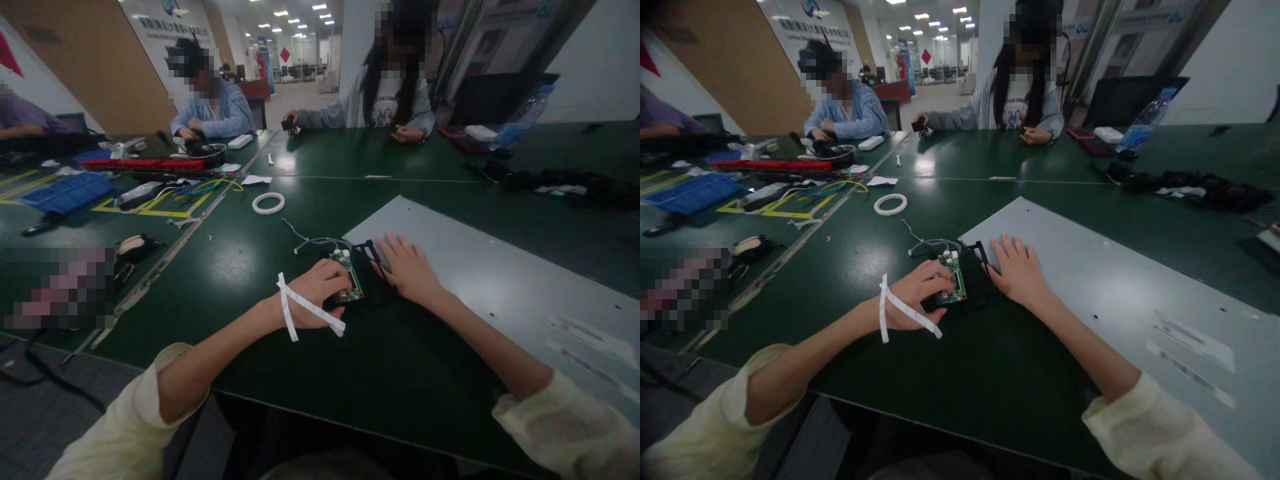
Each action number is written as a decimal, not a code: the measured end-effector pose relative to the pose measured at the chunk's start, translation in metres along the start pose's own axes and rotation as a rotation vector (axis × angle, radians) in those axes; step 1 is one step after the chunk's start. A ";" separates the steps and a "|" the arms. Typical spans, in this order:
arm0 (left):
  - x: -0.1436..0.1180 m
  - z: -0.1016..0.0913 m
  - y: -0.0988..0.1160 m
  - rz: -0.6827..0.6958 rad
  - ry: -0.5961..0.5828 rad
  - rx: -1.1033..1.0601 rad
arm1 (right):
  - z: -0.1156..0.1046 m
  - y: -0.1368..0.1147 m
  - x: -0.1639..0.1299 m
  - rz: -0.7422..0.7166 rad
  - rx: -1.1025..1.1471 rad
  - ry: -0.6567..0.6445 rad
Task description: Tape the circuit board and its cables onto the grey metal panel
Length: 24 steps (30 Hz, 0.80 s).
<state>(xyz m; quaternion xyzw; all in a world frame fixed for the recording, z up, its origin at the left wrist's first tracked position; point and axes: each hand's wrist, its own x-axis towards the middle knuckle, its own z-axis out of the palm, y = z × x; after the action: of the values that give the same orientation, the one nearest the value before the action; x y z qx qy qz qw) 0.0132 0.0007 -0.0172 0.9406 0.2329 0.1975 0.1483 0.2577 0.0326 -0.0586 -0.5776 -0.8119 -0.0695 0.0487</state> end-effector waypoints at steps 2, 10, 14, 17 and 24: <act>0.000 -0.004 -0.002 0.026 0.059 0.001 | 0.000 -0.002 -0.003 -0.058 0.026 0.004; 0.001 -0.018 -0.003 0.078 0.107 0.013 | -0.003 -0.017 -0.016 -0.174 0.145 0.043; 0.001 -0.023 -0.007 0.077 0.104 0.032 | -0.011 -0.034 -0.025 -0.228 0.198 0.029; 0.001 -0.023 -0.009 0.071 0.141 0.024 | -0.020 -0.054 -0.036 -0.291 0.266 0.039; 0.001 -0.011 -0.016 0.112 0.175 -0.027 | -0.032 -0.104 -0.060 -0.479 0.426 -0.076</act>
<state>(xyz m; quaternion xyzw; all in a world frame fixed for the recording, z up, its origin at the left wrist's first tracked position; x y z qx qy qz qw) 0.0029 0.0167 -0.0131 0.9293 0.1893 0.2898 0.1288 0.1792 -0.0621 -0.0425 -0.3493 -0.9222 0.1142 0.1206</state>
